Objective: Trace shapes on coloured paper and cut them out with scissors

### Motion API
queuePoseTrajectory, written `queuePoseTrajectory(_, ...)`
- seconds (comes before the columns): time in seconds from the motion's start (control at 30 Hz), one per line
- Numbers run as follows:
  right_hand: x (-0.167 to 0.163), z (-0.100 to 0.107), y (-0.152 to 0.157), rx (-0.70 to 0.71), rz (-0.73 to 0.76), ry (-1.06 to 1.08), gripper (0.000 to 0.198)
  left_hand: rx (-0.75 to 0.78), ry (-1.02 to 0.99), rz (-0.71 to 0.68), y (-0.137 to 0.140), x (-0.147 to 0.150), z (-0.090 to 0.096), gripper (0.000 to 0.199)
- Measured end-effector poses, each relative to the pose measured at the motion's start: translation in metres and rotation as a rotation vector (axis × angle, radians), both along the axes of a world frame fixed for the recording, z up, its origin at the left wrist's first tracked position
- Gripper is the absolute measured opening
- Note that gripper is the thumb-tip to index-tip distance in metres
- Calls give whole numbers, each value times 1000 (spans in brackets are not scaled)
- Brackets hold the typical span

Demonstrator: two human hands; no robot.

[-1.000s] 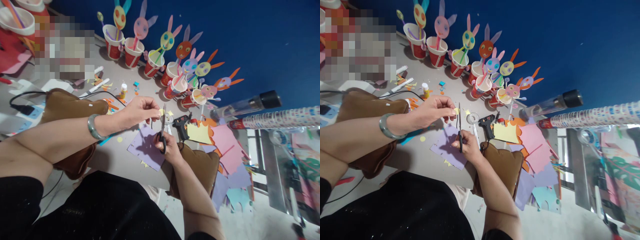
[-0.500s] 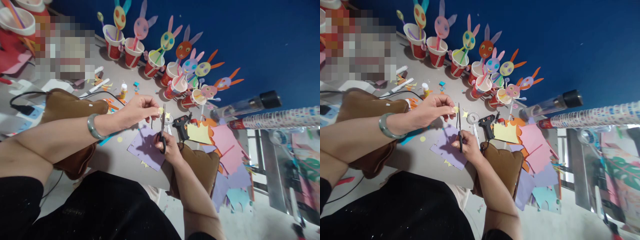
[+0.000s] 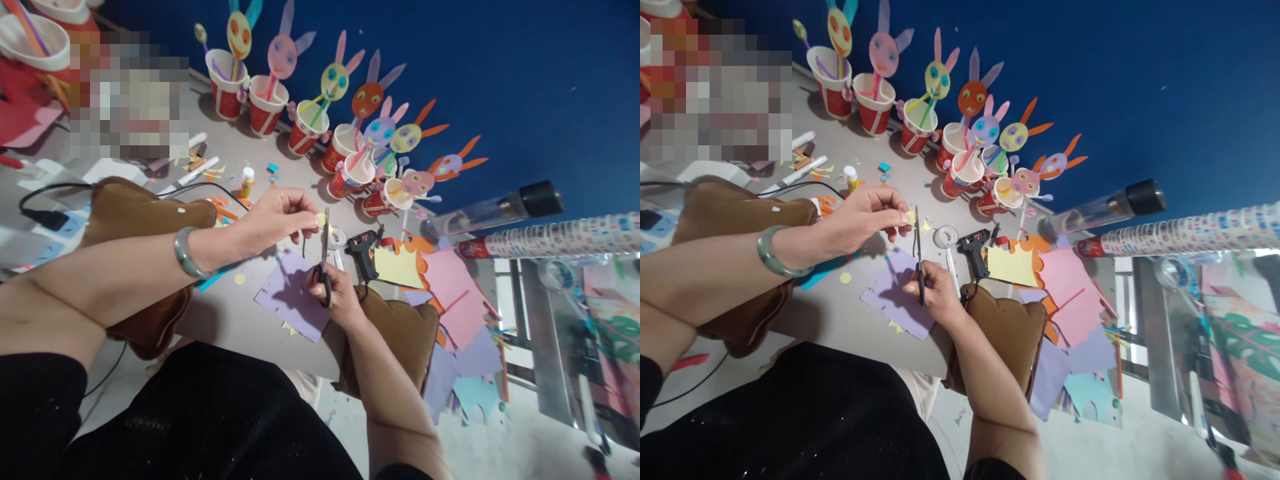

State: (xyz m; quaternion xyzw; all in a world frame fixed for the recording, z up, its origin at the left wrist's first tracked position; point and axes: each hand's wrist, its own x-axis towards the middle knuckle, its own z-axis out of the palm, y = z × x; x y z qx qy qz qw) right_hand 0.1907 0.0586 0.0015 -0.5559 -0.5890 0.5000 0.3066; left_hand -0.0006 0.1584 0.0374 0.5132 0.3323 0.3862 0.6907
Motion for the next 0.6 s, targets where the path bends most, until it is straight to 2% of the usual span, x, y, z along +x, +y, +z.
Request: queuePoseTrajectory(0.6,1,-3,0,-3,-5,-9,70,-24,-5,32,0,1,4,10)
